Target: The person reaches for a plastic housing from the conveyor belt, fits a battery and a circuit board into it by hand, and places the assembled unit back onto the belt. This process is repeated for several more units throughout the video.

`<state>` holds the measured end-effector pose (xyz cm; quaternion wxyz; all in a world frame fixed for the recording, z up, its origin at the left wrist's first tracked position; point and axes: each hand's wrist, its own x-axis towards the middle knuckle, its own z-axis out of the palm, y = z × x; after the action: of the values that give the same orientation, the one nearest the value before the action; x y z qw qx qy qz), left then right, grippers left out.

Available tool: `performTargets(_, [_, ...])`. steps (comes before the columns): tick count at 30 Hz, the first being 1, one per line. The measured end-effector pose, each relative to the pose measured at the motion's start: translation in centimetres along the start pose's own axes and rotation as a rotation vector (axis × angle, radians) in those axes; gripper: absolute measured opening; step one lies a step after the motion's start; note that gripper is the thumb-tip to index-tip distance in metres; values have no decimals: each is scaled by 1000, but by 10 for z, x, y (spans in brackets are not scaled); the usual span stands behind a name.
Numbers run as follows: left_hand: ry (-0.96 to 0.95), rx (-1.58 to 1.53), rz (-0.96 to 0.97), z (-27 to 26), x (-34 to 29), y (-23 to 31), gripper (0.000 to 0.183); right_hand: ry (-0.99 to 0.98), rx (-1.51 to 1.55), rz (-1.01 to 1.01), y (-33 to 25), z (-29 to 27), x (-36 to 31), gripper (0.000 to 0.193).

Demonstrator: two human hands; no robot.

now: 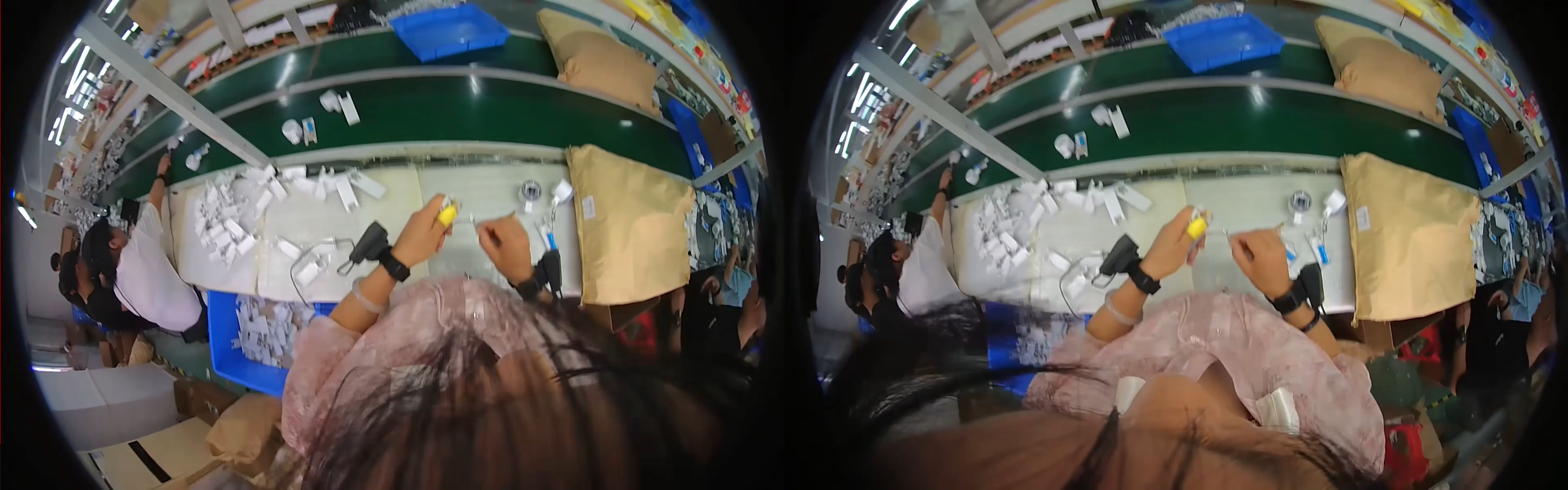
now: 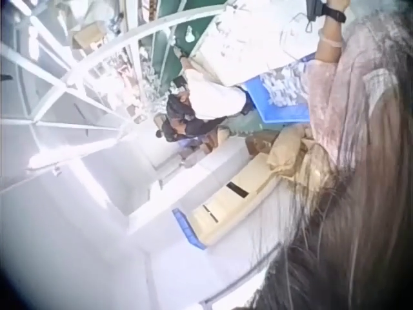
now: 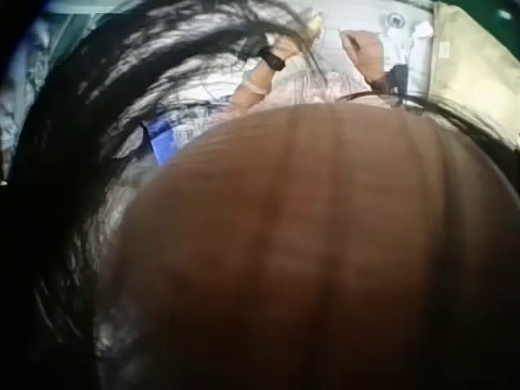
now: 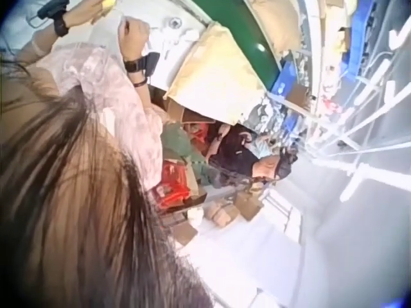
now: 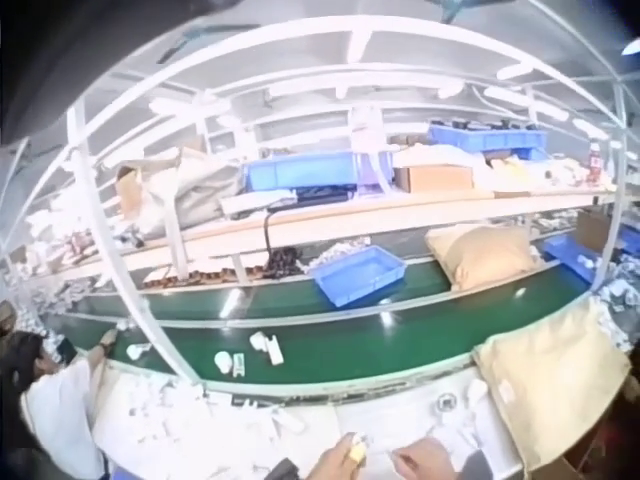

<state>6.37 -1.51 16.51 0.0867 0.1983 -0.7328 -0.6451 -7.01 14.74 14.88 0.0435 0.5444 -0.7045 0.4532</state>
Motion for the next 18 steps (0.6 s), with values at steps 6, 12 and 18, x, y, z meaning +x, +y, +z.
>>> performTargets(6, [-58, -380, -51, 14, -1, 11, 25, 145, 82, 81, -20, -4, 13, 15])
performTargets(12, [-67, -511, -77, 16, -7, 4, 36, 137, 200, 67, -27, 3, 12, 17])
performTargets(18, [-61, -475, 10, 15, -14, 9, 38, 103, 120, -114, -26, 2, 18, 20])
